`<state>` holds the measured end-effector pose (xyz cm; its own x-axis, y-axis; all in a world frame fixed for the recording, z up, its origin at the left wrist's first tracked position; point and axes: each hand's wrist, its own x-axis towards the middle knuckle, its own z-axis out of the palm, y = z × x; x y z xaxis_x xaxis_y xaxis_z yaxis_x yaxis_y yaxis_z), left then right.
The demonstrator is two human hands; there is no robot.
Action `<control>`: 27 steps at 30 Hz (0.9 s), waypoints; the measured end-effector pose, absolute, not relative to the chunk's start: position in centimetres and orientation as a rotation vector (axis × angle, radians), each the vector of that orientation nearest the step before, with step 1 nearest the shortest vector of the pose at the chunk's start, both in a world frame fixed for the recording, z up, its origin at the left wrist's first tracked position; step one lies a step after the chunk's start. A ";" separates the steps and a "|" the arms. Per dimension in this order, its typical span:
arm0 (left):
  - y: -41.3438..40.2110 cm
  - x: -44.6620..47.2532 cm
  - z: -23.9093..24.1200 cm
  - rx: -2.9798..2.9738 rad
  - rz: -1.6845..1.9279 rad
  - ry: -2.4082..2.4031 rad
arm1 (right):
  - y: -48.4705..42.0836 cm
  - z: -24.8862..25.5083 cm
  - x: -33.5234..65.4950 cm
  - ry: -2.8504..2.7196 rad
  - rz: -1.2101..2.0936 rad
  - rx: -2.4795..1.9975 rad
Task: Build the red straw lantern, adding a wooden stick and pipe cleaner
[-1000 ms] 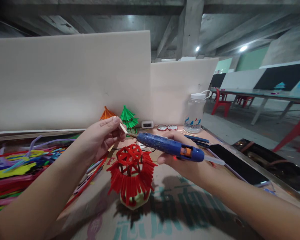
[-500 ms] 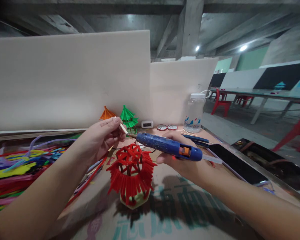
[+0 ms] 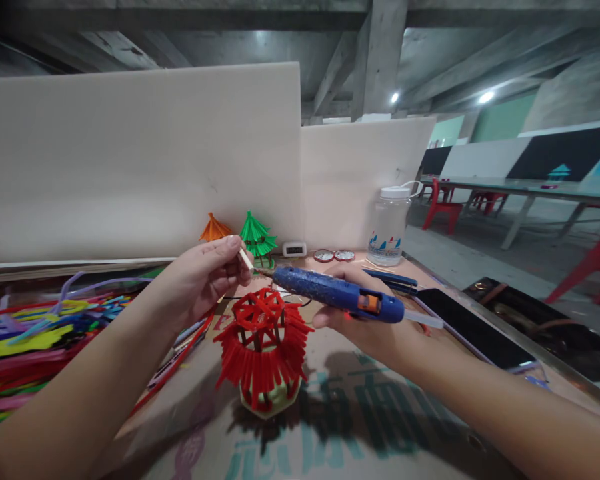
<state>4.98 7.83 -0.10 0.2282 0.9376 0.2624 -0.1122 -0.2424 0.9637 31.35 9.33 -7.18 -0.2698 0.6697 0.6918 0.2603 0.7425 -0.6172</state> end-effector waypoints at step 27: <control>8.1 2.7 1.0 1.602 1.437 0.759 | 19.4 -7.5 29.6 -2.025 0.420 -1.437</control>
